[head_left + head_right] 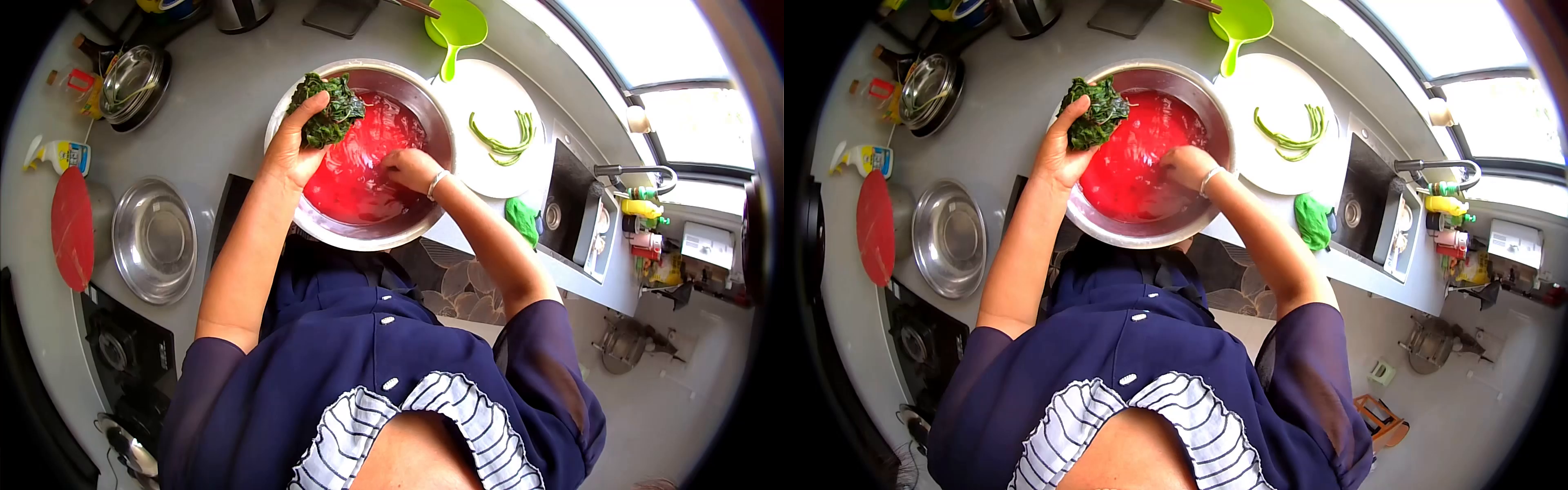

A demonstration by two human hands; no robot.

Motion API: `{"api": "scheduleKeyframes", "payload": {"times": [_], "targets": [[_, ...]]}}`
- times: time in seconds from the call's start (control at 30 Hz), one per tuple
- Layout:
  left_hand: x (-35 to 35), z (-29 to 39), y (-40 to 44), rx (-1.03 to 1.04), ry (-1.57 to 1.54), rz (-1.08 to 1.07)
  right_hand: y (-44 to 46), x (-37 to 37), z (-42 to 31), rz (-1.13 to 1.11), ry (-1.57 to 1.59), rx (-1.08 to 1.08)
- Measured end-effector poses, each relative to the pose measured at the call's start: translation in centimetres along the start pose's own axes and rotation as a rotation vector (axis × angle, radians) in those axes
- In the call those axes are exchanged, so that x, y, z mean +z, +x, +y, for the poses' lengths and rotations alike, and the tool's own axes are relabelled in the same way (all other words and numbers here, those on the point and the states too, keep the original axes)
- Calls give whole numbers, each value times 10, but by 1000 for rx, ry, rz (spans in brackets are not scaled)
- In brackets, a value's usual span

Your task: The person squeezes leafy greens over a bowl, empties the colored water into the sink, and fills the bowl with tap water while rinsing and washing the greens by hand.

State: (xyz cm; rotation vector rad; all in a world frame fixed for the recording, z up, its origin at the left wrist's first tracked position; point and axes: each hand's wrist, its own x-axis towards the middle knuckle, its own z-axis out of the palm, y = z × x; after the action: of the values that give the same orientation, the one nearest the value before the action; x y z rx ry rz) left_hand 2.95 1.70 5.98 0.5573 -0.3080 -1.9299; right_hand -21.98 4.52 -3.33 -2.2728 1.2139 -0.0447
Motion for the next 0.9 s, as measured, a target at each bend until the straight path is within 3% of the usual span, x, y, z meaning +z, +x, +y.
{"api": "scheduleKeyframes", "payload": {"times": [0.33, 0.47, 0.57, 0.63, 0.7, 0.77, 0.8, 0.83, 0.9], "targets": [[-9, -6, 6, -28, 21, 0, -20, 14, -41, -368, 8, 160], [-10, -9, 5, -22, -7, -6, -19, 14, -39, -384, 56, 80], [-11, -11, 5, -17, -19, 3, -12, -3, -44, -575, -10, 49], [-15, -12, 5, -7, -22, 10, -19, -22, -47, -409, 463, 93], [-18, -14, 4, -10, -28, 22, -21, -38, -55, -401, 587, 198], [-20, -16, 2, -4, -45, 12, -28, -49, -62, -166, 1150, 411], [-20, -17, 1, 17, -25, 30, -29, -55, -63, -153, 1402, 373], [-21, -19, 1, 38, -6, 47, -30, -61, -67, -149, 1392, 370], [-25, -23, 2, 6, -22, 53, -33, -75, -77, 47, 1738, 313]]}}
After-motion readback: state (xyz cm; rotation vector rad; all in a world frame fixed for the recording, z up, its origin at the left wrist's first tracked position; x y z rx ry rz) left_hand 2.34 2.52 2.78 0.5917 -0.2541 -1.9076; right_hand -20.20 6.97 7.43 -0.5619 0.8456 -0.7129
